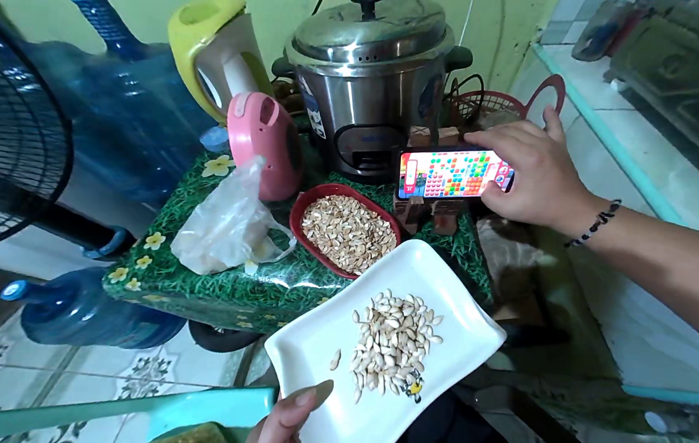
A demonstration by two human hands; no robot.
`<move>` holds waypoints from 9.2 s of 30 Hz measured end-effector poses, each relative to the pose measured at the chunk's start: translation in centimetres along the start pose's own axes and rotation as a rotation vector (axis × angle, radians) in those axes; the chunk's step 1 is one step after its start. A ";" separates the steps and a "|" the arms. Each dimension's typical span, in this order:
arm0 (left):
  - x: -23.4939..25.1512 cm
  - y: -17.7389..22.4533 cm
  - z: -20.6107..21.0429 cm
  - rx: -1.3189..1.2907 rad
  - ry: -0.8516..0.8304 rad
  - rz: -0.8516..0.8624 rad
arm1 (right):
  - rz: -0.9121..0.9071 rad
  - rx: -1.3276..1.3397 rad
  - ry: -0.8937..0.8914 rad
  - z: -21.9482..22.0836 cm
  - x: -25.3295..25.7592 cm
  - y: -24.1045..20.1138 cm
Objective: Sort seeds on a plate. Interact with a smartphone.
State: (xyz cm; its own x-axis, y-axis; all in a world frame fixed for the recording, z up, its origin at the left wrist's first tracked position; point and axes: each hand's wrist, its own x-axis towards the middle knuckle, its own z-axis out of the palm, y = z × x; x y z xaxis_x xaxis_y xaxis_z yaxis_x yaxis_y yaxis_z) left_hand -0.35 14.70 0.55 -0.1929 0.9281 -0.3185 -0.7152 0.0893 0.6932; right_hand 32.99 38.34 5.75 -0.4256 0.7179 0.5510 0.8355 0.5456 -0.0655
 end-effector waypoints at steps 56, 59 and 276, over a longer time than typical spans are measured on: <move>0.1 -0.1 -0.2 -0.007 0.006 0.014 | 0.023 0.029 -0.013 -1.1 0.1 1.1; 0.2 -0.1 -0.3 -0.017 -0.001 0.011 | 0.030 0.032 -0.010 -1.2 0.1 1.3; 0.3 -0.2 0.0 0.004 -0.021 0.036 | -0.092 0.239 -0.054 -1.5 1.9 3.4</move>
State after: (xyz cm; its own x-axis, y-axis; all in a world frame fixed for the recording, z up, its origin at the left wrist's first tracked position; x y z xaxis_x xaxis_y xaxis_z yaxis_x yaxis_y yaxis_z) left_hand -0.30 14.99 0.28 -0.2044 0.9380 -0.2798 -0.7051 0.0571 0.7068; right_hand 35.55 40.98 7.81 -0.5190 0.6793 0.5188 0.6894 0.6915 -0.2158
